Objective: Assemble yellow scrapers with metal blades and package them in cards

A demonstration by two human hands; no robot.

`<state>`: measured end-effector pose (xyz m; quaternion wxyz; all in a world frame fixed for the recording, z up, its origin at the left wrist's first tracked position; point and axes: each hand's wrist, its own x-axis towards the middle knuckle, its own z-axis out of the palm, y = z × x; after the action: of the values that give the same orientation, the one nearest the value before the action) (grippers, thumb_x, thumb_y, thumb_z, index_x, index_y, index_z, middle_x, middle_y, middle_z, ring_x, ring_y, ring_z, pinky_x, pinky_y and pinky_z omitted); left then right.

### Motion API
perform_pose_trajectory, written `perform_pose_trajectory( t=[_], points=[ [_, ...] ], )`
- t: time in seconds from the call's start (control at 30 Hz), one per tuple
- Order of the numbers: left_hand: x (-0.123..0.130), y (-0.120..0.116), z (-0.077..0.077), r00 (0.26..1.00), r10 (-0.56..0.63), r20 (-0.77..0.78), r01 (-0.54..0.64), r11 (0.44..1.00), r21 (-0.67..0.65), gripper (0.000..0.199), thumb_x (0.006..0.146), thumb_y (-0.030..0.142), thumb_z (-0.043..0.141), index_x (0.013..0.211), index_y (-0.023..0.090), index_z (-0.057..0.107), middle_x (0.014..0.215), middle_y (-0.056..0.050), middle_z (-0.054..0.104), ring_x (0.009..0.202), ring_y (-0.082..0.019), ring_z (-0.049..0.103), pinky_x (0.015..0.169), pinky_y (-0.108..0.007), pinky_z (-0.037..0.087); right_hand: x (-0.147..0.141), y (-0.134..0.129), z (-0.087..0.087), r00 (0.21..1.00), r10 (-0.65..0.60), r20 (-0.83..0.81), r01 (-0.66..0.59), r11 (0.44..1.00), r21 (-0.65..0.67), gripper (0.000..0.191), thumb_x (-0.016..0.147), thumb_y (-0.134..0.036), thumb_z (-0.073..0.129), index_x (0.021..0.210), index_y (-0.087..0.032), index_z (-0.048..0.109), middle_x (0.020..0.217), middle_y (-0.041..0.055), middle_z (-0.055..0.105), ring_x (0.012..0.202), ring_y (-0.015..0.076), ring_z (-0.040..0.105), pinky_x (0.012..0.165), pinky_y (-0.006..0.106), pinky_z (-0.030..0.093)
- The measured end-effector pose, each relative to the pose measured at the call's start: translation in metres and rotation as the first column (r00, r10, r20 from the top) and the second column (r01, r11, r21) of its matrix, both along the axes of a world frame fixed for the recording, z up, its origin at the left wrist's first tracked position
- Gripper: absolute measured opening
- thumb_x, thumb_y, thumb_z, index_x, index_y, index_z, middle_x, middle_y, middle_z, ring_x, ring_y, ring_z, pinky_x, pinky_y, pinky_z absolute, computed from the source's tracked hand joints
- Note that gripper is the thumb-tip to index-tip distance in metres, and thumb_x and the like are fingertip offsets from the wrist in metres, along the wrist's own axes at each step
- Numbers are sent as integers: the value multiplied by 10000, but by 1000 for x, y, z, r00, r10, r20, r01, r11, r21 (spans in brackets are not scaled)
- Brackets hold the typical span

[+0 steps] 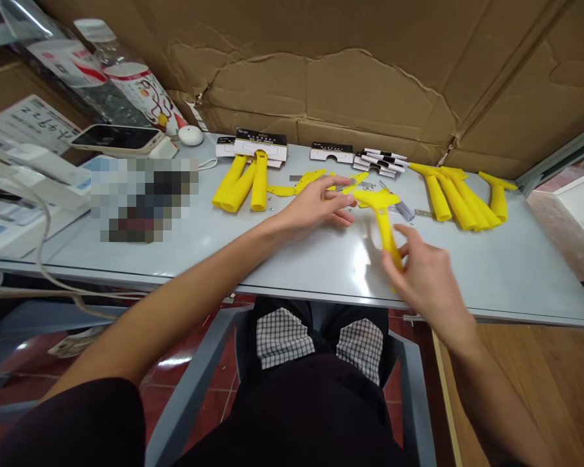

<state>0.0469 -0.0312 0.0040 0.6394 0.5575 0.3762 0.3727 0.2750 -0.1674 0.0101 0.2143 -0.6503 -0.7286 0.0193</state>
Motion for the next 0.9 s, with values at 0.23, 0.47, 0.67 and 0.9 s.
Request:
perform_pose_trajectory(
  t=[0.23, 0.47, 0.67, 0.9],
  points=[
    [-1, 9, -16, 970, 61, 236, -7, 975, -223, 88, 894, 148, 833, 847, 155, 759, 973, -120, 817, 994, -228, 793, 1112, -461, 584, -44, 26, -13, 980, 190, -54, -196, 972, -132, 596, 1031, -439, 466, 1488, -61, 520, 807, 102, 771, 655, 277, 691, 653, 409, 483],
    [20, 3, -9, 953, 234, 195, -170, 940, -296, 139, 1000, 81, 677, 886, 137, 731, 944, -109, 825, 910, -205, 806, 1015, -421, 612, -40, 54, 0, 952, 258, -162, -280, 951, -130, 541, 1039, -544, 540, 1398, -148, 620, 740, 28, 758, 624, 226, 691, 686, 357, 499],
    [27, 4, -5, 960, 243, 137, -189, 928, -320, 129, 979, 55, 671, 892, 141, 713, 972, -127, 834, 936, -246, 825, 1015, -473, 641, 11, 134, 36, 990, 91, -110, -67, 976, 205, 314, 1028, -372, 540, 1042, -187, 793, 741, 45, 767, 627, 197, 684, 692, 336, 500],
    [9, -13, -10, 961, 243, 136, -194, 935, -295, 70, 949, 103, 741, 911, 119, 798, 1024, -157, 841, 960, -258, 816, 1012, -463, 646, 51, 157, 21, 941, 274, 197, -255, 960, -118, 223, 921, -277, 654, 963, -224, 866, 875, 55, 818, 767, 238, 700, 726, 368, 489]
  ],
)
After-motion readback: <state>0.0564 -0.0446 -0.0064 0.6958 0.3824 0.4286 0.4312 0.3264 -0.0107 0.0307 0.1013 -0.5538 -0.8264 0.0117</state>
